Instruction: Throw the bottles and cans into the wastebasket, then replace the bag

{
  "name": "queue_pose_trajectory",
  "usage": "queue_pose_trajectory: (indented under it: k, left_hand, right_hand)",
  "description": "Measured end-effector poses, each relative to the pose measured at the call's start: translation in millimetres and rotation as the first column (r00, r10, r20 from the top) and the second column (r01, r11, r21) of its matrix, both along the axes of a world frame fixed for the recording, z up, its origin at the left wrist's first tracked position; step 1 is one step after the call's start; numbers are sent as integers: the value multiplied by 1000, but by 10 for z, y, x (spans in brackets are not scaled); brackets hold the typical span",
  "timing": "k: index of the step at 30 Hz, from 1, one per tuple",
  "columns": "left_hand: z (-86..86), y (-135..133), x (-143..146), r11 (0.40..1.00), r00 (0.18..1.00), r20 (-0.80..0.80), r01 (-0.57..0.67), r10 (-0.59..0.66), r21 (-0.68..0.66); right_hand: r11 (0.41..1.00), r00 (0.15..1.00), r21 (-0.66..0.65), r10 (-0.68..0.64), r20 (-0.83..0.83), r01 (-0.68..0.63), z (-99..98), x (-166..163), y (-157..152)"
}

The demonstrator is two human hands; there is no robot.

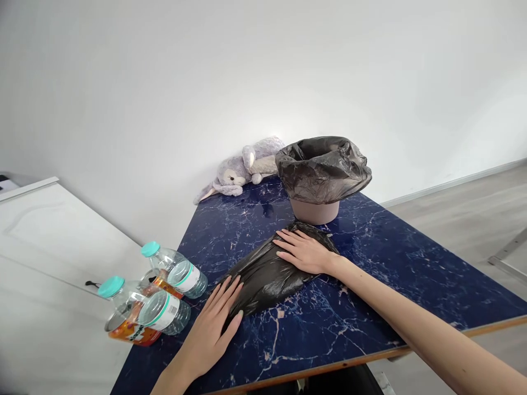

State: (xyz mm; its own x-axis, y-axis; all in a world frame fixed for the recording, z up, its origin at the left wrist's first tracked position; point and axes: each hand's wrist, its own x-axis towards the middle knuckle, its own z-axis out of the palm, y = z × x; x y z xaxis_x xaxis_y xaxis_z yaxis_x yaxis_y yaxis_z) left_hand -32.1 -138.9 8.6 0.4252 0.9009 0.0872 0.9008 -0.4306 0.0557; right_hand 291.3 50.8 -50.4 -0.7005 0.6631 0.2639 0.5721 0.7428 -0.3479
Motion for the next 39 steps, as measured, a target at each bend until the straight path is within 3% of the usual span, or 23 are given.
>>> queue_pose_trajectory:
  k: [3,6,9,14,17,21,25,27,30,33,36,39]
  left_hand:
    - [-12,-113,-41,993,998,43,-47,42,108]
    - [-64,-254,-53,952,979,134,-184,155,245]
    - [-123,-382,-25,877,932,194,-355,305,324]
    - [-192,-512,35,715,830,138,-540,540,444]
    - [-229,-538,67,685,778,176,-619,604,385]
    - [-203,-549,105,725,723,364,-669,586,162]
    - [-9,-594,106,700,538,542,-701,646,-139]
    - [121,-625,113,679,456,596,-702,661,-216]
    - [289,-655,160,650,351,702,-731,620,-209]
    - [409,-655,235,593,292,767,-793,572,-140]
    - [516,-629,320,555,322,775,-831,544,-44]
    - [628,-562,432,580,409,757,-813,510,49]
  right_hand:
    - [1000,1000,9,4,0,-4,-16,4,-12]
    - [1000,1000,14,9,5,-9,-29,16,-28]
    - [1000,1000,15,12,7,-12,-33,27,-67]
    - [1000,1000,5,24,-1,-24,-15,47,-197]
    - [999,999,-7,33,-13,-33,0,70,-277]
    - [999,998,-12,35,-52,-36,10,88,-356]
    - [1000,993,-16,14,-118,-16,20,69,-425]
    - [1000,986,-18,-14,-165,12,44,57,-458]
    - [999,970,-16,-47,-240,45,135,55,-511]
    - [999,944,-46,-10,-329,-5,287,54,-604]
    - [987,920,-101,78,-383,-126,437,-4,-781]
    - [956,917,-156,179,-357,-248,503,-146,-1018]
